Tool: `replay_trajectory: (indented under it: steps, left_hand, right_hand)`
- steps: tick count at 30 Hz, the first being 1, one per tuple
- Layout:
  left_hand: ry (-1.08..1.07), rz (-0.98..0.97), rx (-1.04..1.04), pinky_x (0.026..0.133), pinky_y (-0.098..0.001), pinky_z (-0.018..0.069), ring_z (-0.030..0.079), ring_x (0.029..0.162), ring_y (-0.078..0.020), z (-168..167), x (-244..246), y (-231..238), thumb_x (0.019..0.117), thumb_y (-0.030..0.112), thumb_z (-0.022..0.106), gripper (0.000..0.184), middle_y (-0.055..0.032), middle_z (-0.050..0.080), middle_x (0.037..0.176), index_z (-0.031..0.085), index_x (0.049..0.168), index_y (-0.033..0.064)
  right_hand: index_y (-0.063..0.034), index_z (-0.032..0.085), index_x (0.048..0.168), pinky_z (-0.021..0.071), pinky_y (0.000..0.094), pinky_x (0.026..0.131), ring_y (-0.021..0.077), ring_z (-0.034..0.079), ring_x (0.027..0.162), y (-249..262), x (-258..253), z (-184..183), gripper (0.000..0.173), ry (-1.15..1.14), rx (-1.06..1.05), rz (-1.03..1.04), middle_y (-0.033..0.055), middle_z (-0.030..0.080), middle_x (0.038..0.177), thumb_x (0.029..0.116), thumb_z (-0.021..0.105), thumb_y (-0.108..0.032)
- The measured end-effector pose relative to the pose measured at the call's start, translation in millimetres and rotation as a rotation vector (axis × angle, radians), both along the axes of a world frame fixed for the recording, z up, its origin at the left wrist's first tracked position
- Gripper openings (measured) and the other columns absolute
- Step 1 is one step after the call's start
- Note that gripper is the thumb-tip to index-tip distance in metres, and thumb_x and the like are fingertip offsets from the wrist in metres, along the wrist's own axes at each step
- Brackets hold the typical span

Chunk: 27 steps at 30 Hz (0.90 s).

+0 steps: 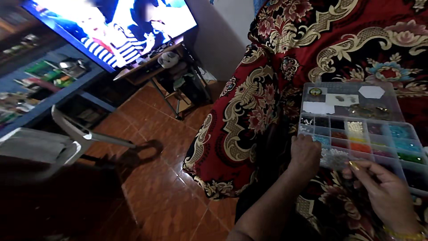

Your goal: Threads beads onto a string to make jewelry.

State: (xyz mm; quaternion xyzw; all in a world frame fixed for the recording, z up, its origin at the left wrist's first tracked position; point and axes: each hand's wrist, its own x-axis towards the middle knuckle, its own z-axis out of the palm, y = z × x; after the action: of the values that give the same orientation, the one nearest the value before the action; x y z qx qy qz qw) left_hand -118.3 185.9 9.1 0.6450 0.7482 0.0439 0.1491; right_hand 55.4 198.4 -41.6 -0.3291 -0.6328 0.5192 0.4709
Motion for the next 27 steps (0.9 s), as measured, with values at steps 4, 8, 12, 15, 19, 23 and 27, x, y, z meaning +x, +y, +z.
replay_trajectory:
  steps: [4,8,12,15,19,23,27]
  left_hand:
    - [0.069,-0.005,-0.051,0.098,-0.054,0.045,0.059,0.119,-0.0364,1,1,1,0.0943,0.015,0.069,0.019,-0.0197,0.067,0.118,0.074,0.107,0.0014]
    - [0.061,-0.009,-0.072,0.097,-0.0529,0.0448,0.059,0.118,-0.0354,-1,1,3,0.0953,0.014,0.068,0.018,-0.0188,0.067,0.117,0.074,0.106,0.0011]
    - [0.051,-0.013,-0.056,0.097,-0.0533,0.0451,0.06,0.117,-0.0359,-3,1,2,0.0956,0.015,0.067,0.018,-0.0195,0.067,0.115,0.073,0.105,0.0001]
    - [0.043,-0.013,-0.045,0.097,-0.0536,0.0455,0.06,0.116,-0.036,-4,1,2,0.096,0.013,0.066,0.017,-0.0194,0.067,0.115,0.074,0.105,0.0007]
    - [0.003,0.023,0.037,0.096,-0.0515,0.0466,0.062,0.114,-0.034,-8,1,3,0.0977,0.012,0.059,0.02,-0.0173,0.069,0.113,0.072,0.11,0.0026]
    - [-0.196,0.027,0.279,0.092,-0.0495,0.0524,0.069,0.102,-0.0336,-15,-1,0,0.0961,0.009,0.059,0.019,-0.0186,0.071,0.1,0.07,0.104,-0.0038]
    - [-0.441,0.012,0.405,0.082,-0.0427,0.0581,0.072,0.087,-0.0289,-18,-1,-1,0.0939,0.002,0.06,0.015,-0.0198,0.072,0.093,0.068,0.102,-0.0083]
  right_hand:
    - [-0.0069,0.069,0.098,0.0536,0.0127,0.054,-0.0035,0.064,0.062,-2,-1,2,0.014,0.016,-0.044,0.002,-0.0103,0.07,0.076,0.0974,0.057,-0.015]
    - [-0.007,0.069,0.098,0.0524,0.0121,0.052,-0.004,0.063,0.06,-2,-1,1,0.014,0.021,-0.055,0.002,-0.0103,0.07,0.075,0.0977,0.057,-0.015]
    - [-0.0075,0.069,0.098,0.0526,0.0116,0.053,-0.0045,0.063,0.061,-2,-1,2,0.014,0.021,-0.049,0.006,-0.0113,0.07,0.076,0.0979,0.057,-0.015]
    - [-0.0073,0.068,0.098,0.0527,0.012,0.053,-0.0045,0.063,0.061,-1,0,2,0.013,0.014,-0.051,0.009,-0.0112,0.07,0.076,0.0981,0.057,-0.014]
    - [-0.008,0.069,0.099,0.0524,0.0117,0.053,-0.0046,0.063,0.061,-1,-1,3,0.014,0.017,-0.043,0.002,-0.0115,0.07,0.076,0.098,0.057,-0.015]
    - [-0.008,0.069,0.098,0.0525,0.0113,0.053,-0.0052,0.063,0.061,-2,-1,3,0.013,0.03,-0.052,0.005,-0.0122,0.069,0.075,0.0979,0.057,-0.014]
    - [-0.0082,0.069,0.098,0.0524,0.0113,0.053,-0.005,0.062,0.061,-1,-1,2,0.013,0.037,-0.043,0.01,-0.0124,0.069,0.075,0.0976,0.057,-0.014]
